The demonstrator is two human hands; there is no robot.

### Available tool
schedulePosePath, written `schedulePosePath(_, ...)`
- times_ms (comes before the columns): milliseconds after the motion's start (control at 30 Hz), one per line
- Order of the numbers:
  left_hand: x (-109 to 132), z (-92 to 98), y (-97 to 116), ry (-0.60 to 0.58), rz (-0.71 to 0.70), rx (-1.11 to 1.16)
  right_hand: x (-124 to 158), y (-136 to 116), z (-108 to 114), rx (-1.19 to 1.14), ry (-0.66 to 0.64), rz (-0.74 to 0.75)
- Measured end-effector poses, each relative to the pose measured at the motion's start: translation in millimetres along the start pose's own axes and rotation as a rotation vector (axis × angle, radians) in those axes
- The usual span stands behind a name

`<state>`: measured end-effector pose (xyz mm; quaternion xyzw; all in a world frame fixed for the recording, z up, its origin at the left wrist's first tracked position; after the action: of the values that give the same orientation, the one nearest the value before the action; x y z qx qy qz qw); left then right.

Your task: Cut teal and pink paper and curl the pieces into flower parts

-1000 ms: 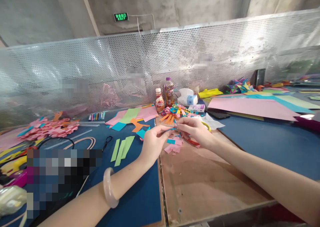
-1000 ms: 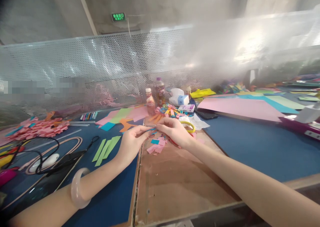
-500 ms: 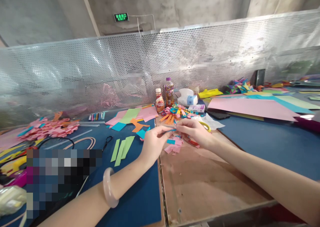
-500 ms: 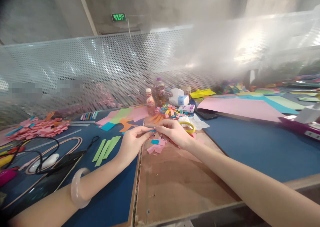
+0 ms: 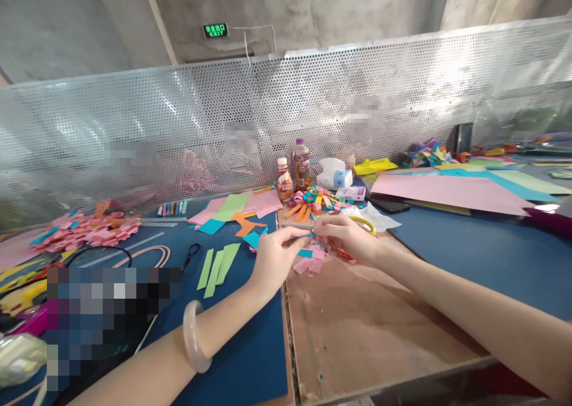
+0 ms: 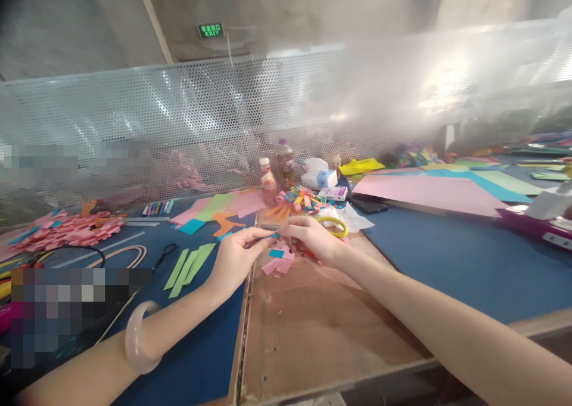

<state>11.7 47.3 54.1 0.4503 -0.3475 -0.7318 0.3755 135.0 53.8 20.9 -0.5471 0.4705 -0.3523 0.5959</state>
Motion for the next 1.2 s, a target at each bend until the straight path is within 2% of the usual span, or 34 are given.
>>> schedulePosePath(167, 0.0, 1.0, 1.1, 0.001, -0.012, -0.044, -1.8, 3.4, -9.7, -0.18, -0.057, -0.029)
schedulePosePath(433, 1.4, 2.7, 10.8, 0.03, -0.095, -0.133, -2.7, 7.1, -12.7, -0.261, -0.064, -0.044)
schedulePosePath(900, -0.7, 1.2, 19.5, -0.023, -0.304, -0.257, -1.6, 9.0, -10.8, -0.27, -0.059, -0.034)
schedulePosePath(1200, 1.2, 0.0, 15.9, -0.009, -0.328, -0.309, -2.5, 7.5, -8.3, -0.256, -0.026, -0.029)
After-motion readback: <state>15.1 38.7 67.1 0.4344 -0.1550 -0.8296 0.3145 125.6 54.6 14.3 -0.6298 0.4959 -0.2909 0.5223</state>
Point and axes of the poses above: each hand's wrist, its own x-axis away from the middle knuckle, its own z-axis out of the back of the hand, y = z × x, the point moved 8 cm from there along -x, towards the middle knuckle, and after that the axes turned 4 degrees about z, right-handed, at the moved point
